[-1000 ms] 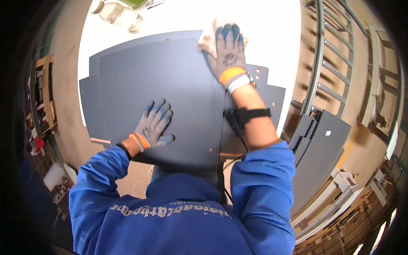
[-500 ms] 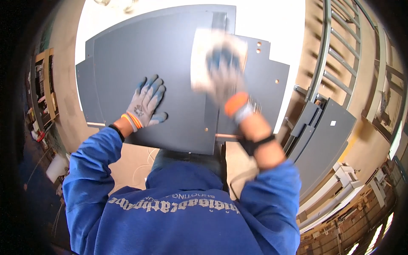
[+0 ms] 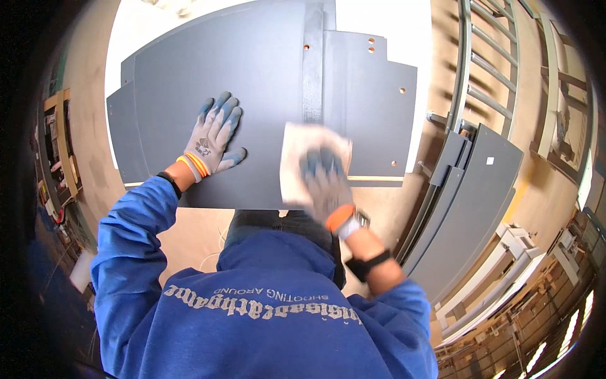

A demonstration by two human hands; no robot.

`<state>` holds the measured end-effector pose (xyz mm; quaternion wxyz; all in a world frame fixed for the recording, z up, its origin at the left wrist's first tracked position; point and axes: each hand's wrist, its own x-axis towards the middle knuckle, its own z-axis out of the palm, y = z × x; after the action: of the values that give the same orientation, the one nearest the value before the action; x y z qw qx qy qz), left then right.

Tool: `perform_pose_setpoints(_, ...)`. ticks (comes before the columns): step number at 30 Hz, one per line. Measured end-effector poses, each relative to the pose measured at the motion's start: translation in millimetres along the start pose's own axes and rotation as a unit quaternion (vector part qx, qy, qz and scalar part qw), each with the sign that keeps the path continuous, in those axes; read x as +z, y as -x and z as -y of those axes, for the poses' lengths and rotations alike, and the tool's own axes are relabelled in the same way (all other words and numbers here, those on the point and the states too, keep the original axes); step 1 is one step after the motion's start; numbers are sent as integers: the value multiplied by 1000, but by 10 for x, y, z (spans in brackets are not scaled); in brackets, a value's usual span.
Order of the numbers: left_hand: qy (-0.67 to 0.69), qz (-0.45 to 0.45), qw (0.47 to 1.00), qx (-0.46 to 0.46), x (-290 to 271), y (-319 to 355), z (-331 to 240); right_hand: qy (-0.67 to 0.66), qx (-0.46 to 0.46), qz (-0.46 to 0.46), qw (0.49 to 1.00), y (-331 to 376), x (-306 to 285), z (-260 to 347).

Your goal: Cleaning and wiping the surface of wood furniture panels with a cloth and liquid cleaning solution.

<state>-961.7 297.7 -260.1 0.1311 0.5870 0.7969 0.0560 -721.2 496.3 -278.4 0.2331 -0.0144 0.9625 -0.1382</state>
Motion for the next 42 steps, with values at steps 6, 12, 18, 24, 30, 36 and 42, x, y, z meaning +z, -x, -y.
perform_pose_setpoints(6,7,2,1000,5,9,-90,14,-7,123,-294,948,-1480,-646,-590)
perform_pose_setpoints(12,16,-15,1000,15,-9,-9,19,-56,166,-199,964,-261,92,271)
perform_pose_setpoints(18,16,-21,999,26,49,56,42,-85,312,-209,923,254,306,1073)
perform_pose_setpoints(24,-16,-40,996,72,110,-63,-13,3,369,-348,862,-1221,-175,265)
perform_pose_setpoints(30,-27,-58,996,61,162,10,43,-34,424,-350,835,-897,42,728)
perform_pose_setpoints(36,-57,-52,995,60,188,47,18,-97,605,-304,729,-221,577,1563)
perform_pose_setpoints(42,-80,-60,992,70,209,51,-10,-169,686,-267,655,-566,341,1525)
